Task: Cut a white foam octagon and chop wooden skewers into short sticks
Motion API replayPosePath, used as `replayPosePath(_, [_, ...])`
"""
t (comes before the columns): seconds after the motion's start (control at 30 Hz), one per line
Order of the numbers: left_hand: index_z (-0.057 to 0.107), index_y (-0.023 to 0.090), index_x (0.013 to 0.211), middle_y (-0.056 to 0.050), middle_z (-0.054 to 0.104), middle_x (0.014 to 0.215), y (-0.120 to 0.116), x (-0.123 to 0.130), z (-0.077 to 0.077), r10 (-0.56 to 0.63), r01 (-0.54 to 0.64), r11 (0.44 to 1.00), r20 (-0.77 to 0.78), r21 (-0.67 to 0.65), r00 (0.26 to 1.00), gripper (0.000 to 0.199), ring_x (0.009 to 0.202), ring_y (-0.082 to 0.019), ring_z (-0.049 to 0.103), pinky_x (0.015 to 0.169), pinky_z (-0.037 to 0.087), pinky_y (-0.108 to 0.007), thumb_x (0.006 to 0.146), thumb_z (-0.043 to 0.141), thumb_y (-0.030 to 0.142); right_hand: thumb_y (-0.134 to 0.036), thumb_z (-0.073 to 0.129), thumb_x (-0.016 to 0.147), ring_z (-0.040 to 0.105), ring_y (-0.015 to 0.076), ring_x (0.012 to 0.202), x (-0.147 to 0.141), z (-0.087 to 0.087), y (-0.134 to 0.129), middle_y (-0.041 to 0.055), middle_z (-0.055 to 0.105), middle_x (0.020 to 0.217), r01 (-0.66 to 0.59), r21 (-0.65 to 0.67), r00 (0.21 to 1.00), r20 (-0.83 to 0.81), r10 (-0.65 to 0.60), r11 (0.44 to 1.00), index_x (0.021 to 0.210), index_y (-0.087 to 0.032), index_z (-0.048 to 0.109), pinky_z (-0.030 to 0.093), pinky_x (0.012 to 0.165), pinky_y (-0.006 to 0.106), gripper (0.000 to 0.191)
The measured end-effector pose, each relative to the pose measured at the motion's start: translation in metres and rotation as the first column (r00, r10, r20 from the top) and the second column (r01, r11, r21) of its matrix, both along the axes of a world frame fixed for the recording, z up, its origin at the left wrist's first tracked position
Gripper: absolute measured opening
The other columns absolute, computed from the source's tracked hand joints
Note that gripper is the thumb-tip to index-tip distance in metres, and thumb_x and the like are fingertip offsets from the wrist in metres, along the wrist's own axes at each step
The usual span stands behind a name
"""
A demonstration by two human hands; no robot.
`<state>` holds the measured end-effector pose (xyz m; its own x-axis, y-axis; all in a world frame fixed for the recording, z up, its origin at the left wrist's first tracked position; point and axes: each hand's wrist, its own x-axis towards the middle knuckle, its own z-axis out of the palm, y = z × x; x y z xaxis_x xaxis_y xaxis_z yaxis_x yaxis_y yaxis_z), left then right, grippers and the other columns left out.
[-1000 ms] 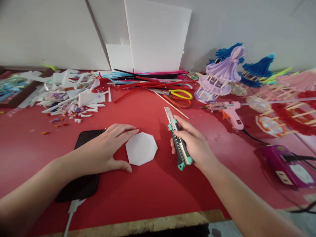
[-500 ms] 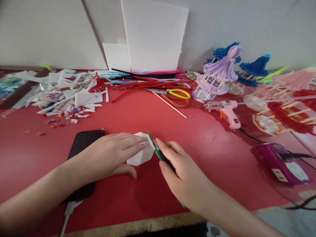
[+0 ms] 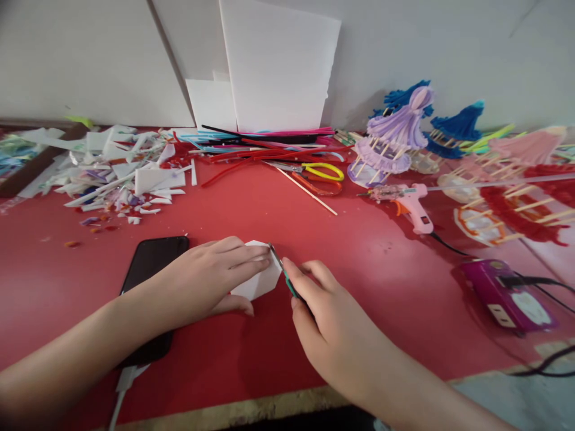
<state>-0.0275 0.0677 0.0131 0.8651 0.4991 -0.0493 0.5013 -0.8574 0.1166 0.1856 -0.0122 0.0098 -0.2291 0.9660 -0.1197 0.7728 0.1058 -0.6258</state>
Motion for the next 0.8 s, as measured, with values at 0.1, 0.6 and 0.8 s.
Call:
replayPosePath(0.1, [0.055,0.017,0.126,-0.008,0.056,0.135,0.0005,0.0013,-0.0004,0.003,-0.003,1.0,-0.005,-0.014,1.0,0.067,0.11,-0.027,0.057,0.092,0.048,-0.038,0.072,0.074,0.052,-0.021,0.038,0.092,0.063,0.021,0.104,-0.0003,-0.001,-0.0005,0.0129,0.057,0.121,0.007,-0.003,1.0,0.013,-0.007,1.0,0.142,-0.02,0.044,0.056,0.086,0.036,0.05])
replayPosePath(0.6, [0.053,0.015,0.127,-0.012,0.054,0.138,-0.0006,-0.0006,-0.0064,0.036,-0.028,0.995,0.076,-0.1,0.996,0.061,0.126,-0.027,0.052,0.101,0.047,-0.039,0.076,0.074,0.042,-0.02,0.036,0.093,0.062,0.0212,0.108,0.0008,0.0047,0.0032,0.0118,0.054,0.128,-0.036,-0.038,0.998,0.046,0.038,0.999,0.143,-0.022,0.041,0.055,0.089,0.036,0.051])
replayPosePath(0.8, [0.054,0.016,0.125,-0.012,0.055,0.136,-0.0001,-0.0001,-0.0066,0.038,-0.026,0.992,0.098,-0.122,0.994,0.058,0.126,-0.028,0.052,0.101,0.048,-0.04,0.077,0.074,0.041,-0.018,0.035,0.092,0.067,0.0206,0.092,-0.0027,0.0038,0.0013,0.0141,0.053,0.128,-0.039,-0.031,0.996,0.083,0.041,0.999,0.141,-0.02,0.044,0.057,0.083,0.039,0.05])
